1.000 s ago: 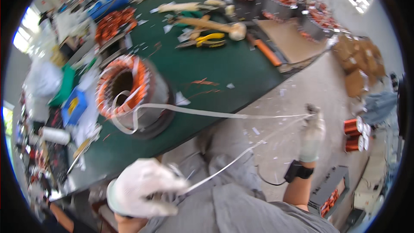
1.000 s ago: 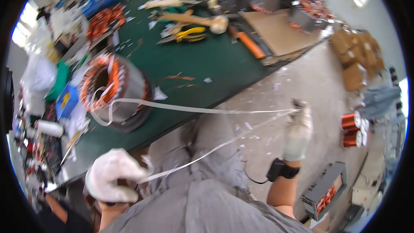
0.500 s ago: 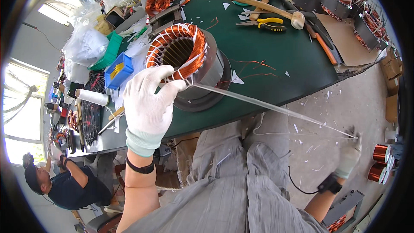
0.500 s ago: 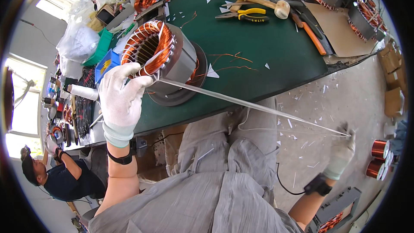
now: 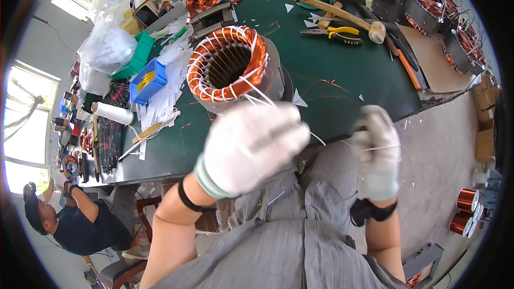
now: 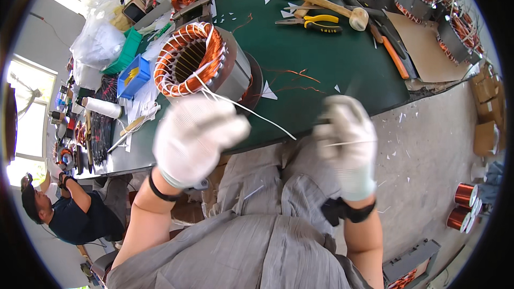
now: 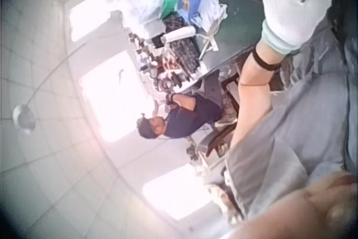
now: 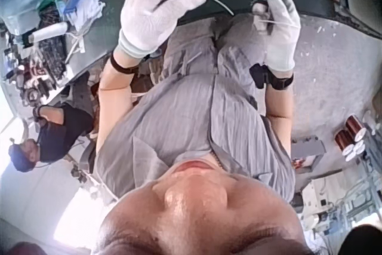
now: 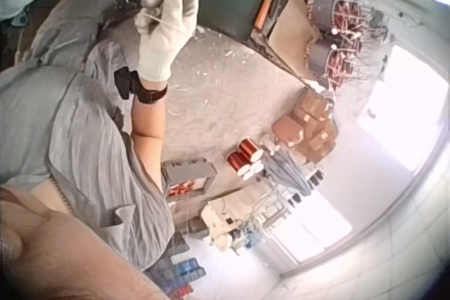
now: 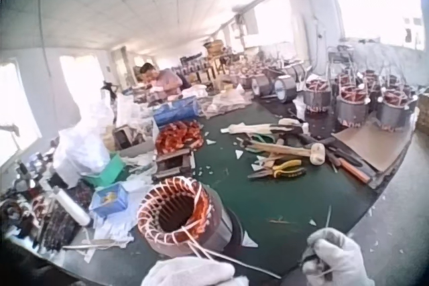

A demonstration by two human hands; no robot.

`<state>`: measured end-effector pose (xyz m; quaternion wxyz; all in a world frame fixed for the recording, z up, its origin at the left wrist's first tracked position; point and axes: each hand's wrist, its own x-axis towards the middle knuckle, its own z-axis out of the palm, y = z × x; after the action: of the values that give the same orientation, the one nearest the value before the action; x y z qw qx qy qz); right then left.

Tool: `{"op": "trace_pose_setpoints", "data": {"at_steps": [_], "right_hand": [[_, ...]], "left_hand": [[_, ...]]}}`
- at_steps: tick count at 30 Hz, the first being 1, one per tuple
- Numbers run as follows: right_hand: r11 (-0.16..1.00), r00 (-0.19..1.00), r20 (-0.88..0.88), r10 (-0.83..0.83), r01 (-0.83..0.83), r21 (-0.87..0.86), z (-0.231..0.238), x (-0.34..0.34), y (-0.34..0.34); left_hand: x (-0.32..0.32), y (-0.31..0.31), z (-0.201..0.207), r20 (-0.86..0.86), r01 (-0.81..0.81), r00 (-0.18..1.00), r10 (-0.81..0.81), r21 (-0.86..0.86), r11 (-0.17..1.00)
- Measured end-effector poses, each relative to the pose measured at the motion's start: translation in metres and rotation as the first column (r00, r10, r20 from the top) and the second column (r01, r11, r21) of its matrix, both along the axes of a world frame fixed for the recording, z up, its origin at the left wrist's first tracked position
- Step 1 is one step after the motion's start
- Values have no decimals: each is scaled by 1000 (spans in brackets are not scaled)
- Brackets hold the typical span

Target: Manually tying and cutting wires on an electrical motor stator at a workbench.

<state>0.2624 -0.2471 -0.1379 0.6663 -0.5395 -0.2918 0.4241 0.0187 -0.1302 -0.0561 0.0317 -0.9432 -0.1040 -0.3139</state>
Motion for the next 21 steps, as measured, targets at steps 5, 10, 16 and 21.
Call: {"op": "trace_pose_setpoints", "data": {"at_steps": [5,10,16,21], "right_hand": [[794,795,186,578,-600,99,40,-71,69],[770,845,241,477,-535,349,55,-51,53],[708,742,-120,659,-559,432,26,-104,76],[700,804,328,496,-594,396,-3,-111,84]], "left_hand": [[-11,-21,-38,-148,58,987,-69,-77,995],[-33,19,-10,199,-340,927,318,89,936],[-34,62,-18,192,-258,948,254,-3,966],[-26,54,-2,128,-260,948,290,-212,942]]}}
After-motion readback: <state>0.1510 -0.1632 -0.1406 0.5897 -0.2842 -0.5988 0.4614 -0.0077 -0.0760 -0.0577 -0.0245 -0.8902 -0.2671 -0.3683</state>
